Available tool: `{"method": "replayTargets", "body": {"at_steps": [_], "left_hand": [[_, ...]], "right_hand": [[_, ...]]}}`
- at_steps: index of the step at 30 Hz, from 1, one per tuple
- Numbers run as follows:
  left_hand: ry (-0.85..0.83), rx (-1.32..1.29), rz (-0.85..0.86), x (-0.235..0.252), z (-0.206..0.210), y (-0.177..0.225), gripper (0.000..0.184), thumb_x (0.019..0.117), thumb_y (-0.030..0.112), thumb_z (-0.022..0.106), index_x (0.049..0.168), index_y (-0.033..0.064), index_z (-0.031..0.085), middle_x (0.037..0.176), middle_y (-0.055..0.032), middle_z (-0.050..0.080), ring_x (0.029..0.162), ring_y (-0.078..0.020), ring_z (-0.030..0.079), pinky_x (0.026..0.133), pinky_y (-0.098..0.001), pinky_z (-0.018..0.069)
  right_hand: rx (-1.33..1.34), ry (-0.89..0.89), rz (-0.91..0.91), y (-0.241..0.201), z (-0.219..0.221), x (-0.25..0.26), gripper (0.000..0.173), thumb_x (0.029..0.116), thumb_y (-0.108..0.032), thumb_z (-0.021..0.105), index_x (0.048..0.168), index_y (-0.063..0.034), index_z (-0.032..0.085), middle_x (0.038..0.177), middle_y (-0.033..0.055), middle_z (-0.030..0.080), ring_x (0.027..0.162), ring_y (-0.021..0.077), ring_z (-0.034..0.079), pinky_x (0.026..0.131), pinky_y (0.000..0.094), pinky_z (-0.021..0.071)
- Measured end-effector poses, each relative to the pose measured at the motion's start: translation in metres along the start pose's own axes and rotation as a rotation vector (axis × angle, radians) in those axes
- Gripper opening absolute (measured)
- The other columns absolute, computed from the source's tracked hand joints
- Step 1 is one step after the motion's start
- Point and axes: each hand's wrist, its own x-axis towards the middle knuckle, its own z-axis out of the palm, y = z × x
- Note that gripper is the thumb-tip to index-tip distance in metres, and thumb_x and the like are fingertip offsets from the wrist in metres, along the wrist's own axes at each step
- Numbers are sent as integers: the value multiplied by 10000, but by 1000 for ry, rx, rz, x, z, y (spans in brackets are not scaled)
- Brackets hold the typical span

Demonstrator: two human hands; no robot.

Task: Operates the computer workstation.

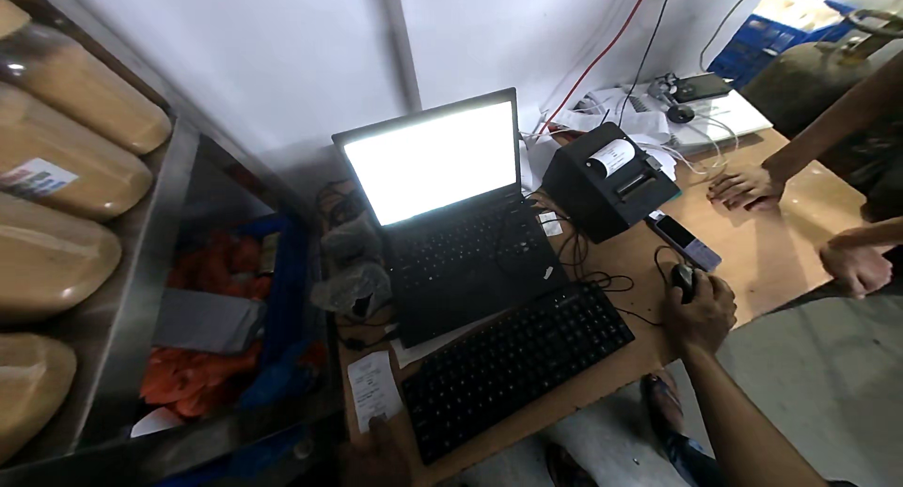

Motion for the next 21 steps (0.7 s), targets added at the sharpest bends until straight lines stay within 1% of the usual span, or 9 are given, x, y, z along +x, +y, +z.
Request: {"method": "replayTargets", "body": {"at_steps": [2, 4, 6, 8, 12, 15, 18, 20, 21], "left_hand": [[-14, 8, -14, -1, -3, 2, 681, 1050, 494, 493, 1426, -73, 516, 1332, -274, 635, 1251, -398, 624, 1051, -573, 489], [-20, 27, -28, -1, -4, 3, 676, 1051, 509, 476, 1414, -58, 534, 1308, -260, 652, 1224, -393, 642, 1021, -581, 503], [-25, 41, -26, 0, -2, 1, 685, 1051, 523, 463, 1416, -52, 534, 1306, -254, 655, 1220, -388, 645, 1017, -579, 508], [-30, 51, -27, 0, -3, 1, 692, 1051, 534, 453, 1416, -49, 533, 1304, -248, 657, 1213, -381, 650, 1017, -570, 510], [-6, 17, -4, 0, 0, -1, 691, 1059, 509, 462, 1409, -84, 523, 1297, -284, 649, 1206, -406, 651, 1019, -575, 510], [-36, 49, -25, -1, -6, 4, 689, 1054, 529, 457, 1421, -50, 530, 1334, -250, 642, 1241, -378, 635, 1031, -564, 502], [-21, 27, -6, 0, 0, -1, 701, 1060, 520, 449, 1418, -78, 516, 1327, -271, 637, 1239, -394, 632, 1042, -568, 495], [16, 5, 24, 2, 5, -6, 698, 1054, 508, 465, 1404, -94, 521, 1299, -288, 645, 1215, -411, 641, 1027, -580, 501], [9, 8, 20, 1, 3, -3, 691, 1053, 501, 472, 1410, -89, 518, 1306, -284, 643, 1224, -409, 636, 1034, -578, 495]], "right_hand": [[-1, 10, -4, -1, 0, 0, 480, 980, -223, 545, 1409, -9, 574, 1491, 290, 481, 1360, 512, 462, 1052, 701, 366], [-2, 12, 3, -2, -1, -1, 504, 978, -226, 549, 1433, -11, 551, 1492, 289, 478, 1360, 510, 463, 1059, 697, 367], [-6, 14, 6, 1, 1, 0, 540, 974, -232, 555, 1464, -10, 518, 1496, 296, 472, 1361, 516, 462, 1061, 700, 367], [-7, 22, 14, 3, 3, 1, 547, 965, -249, 568, 1457, -13, 521, 1494, 293, 474, 1358, 511, 468, 1058, 699, 371], [21, 20, 9, 4, 3, 0, 485, 966, -230, 580, 1388, 10, 560, 1486, 293, 481, 1356, 504, 474, 1057, 693, 373], [29, 32, -8, 2, 2, -1, 504, 960, -231, 578, 1404, 7, 559, 1483, 304, 479, 1353, 519, 467, 1044, 698, 372], [30, 28, 17, 1, 0, -1, 563, 952, -230, 593, 1458, -1, 502, 1498, 307, 461, 1359, 522, 463, 1055, 703, 372], [31, 19, 33, -1, -2, -1, 568, 950, -220, 606, 1465, -8, 492, 1498, 306, 462, 1357, 524, 466, 1048, 708, 380], [32, 20, 31, -2, -2, -1, 554, 953, -218, 610, 1452, -5, 500, 1489, 310, 467, 1352, 526, 470, 1044, 709, 381]]}}
